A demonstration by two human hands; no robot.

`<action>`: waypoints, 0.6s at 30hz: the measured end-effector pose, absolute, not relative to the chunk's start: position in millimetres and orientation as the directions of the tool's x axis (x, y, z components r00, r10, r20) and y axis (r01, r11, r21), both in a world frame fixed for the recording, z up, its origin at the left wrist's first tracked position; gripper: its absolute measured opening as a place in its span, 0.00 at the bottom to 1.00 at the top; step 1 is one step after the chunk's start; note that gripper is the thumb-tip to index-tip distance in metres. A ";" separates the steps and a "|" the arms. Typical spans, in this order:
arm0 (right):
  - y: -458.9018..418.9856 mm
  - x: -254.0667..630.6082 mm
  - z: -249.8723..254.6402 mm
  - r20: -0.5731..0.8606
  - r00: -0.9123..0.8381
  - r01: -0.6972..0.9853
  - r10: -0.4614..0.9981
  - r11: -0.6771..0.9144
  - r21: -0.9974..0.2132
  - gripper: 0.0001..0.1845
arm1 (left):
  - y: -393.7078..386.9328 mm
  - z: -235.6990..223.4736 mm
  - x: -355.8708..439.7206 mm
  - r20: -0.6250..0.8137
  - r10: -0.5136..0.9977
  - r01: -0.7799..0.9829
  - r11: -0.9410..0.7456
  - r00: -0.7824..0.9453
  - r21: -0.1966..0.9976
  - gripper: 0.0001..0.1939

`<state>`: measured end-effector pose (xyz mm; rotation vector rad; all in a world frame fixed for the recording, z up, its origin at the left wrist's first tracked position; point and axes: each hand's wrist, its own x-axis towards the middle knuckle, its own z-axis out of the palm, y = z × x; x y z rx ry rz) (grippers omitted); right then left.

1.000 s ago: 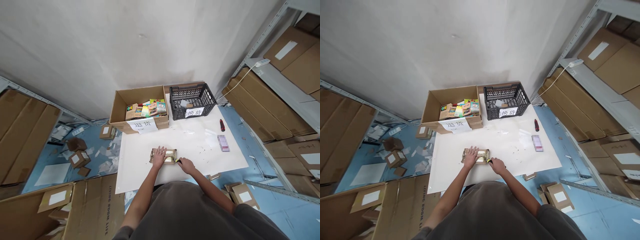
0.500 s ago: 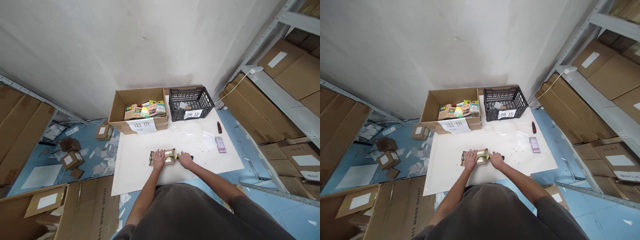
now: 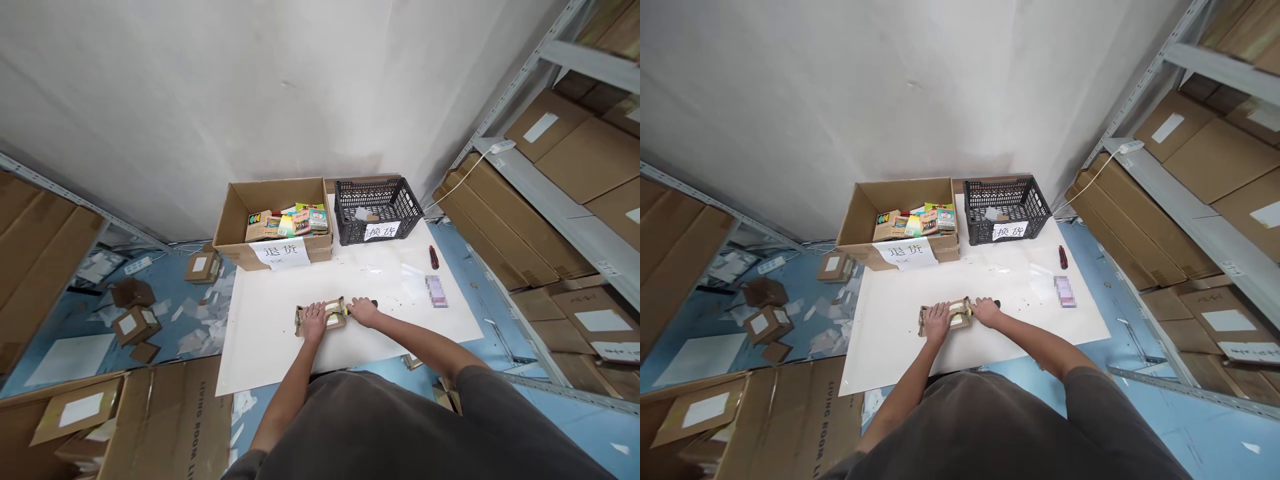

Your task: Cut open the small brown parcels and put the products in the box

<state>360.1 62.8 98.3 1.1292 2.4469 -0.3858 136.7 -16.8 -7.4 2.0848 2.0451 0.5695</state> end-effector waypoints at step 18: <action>2.1 415.2 -4.8 -0.555 0.096 0.854 0.826 -0.355 -0.380 0.28 | -18.1 1.4 133.4 0.012 1.000 0.920 0.013 -0.019 0.391 0.27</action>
